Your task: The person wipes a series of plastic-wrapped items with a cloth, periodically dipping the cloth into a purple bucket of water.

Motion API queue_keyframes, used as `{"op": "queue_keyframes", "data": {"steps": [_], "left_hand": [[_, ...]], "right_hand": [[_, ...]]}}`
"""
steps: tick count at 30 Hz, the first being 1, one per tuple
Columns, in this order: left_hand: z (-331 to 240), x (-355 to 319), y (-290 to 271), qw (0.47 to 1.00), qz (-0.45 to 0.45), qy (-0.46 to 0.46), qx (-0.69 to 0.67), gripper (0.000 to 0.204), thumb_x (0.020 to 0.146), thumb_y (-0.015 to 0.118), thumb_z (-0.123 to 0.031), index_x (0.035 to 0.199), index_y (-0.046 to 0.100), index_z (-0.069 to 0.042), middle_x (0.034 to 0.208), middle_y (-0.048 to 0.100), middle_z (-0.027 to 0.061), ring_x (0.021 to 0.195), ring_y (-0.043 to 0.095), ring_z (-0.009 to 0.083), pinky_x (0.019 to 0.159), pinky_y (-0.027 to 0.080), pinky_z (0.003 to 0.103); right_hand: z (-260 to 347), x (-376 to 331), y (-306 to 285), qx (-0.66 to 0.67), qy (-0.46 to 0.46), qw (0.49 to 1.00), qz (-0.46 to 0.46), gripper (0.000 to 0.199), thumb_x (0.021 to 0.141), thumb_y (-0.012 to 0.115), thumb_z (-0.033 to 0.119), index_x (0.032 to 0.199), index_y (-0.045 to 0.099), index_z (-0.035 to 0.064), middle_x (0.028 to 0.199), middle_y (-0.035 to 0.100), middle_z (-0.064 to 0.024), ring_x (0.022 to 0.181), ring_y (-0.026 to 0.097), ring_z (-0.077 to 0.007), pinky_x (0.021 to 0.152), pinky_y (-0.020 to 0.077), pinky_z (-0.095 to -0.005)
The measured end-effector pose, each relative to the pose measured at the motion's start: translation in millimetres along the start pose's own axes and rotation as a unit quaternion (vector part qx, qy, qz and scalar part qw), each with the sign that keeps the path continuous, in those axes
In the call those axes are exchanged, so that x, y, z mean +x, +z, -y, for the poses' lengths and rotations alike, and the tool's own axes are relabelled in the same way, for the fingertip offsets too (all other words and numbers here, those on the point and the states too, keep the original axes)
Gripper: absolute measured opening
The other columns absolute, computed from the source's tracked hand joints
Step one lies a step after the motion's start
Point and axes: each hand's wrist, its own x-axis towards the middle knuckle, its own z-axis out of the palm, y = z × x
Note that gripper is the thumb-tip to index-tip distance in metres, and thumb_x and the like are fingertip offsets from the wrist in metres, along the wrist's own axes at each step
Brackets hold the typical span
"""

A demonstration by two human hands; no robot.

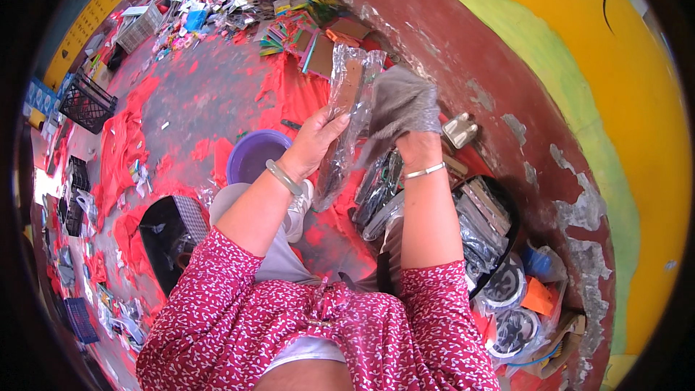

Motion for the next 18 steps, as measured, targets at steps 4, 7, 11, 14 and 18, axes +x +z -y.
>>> {"op": "queue_keyframes", "data": {"steps": [4,7,11,14,18], "left_hand": [[17,2,-5,0.976,0.046,0.059,0.204,0.024,0.091,0.051,-0.017,0.11,0.054,-0.002,0.093,0.056,-0.0011,0.085,0.048,0.0065,0.076,0.043,0.024],[25,1,1,0.951,0.031,0.063,0.3,0.021,0.09,0.053,-0.016,0.104,0.055,-0.001,0.09,0.056,-0.0002,0.083,0.049,0.0069,0.073,0.043,0.024],[25,0,3,0.909,-0.004,0.096,0.405,0.016,0.087,0.056,-0.016,0.095,0.054,-0.002,0.075,0.056,0.0042,0.07,0.051,0.0089,0.062,0.044,0.028],[25,1,7,0.894,0.009,0.096,0.438,0.027,0.084,0.058,-0.027,0.09,0.052,-0.002,0.077,0.056,0.023,0.075,0.055,0.0416,0.064,0.044,0.04],[20,-4,15,0.897,0.037,0.118,0.424,0.028,0.084,0.058,-0.029,0.086,0.051,-0.002,0.074,0.056,0.0223,0.073,0.055,0.0409,0.063,0.044,0.041]], "right_hand": [[9,1,7,-0.168,-0.134,0.976,-0.016,0.016,0.091,0.048,0.017,0.104,0.052,0.009,0.093,0.054,-0.0031,0.084,0.055,-0.0163,0.077,0.0458,-0.029],[-6,-1,3,-0.031,-0.131,0.991,-0.006,0.013,0.089,0.049,0.012,0.102,0.052,0.0096,0.091,0.054,-0.0023,0.083,0.054,-0.0149,0.076,0.0457,-0.028],[1,-4,5,-0.115,-0.125,0.984,-0.047,0.005,0.084,0.055,0.009,0.089,0.055,0.0075,0.089,0.06,-0.007,0.083,0.058,-0.0188,0.073,0.0494,-0.0302],[1,8,-14,-0.084,-0.093,0.988,-0.086,0.011,0.085,0.052,0.012,0.086,0.055,0.0015,0.076,0.06,-0.0131,0.066,0.06,-0.025,0.062,0.0524,-0.0379],[6,-3,-2,-0.058,-0.045,0.984,-0.163,0.024,0.086,0.05,0.024,0.083,0.056,0.0009,0.069,0.059,-0.0145,0.06,0.059,-0.0262,0.058,0.0525,-0.0385]]}}
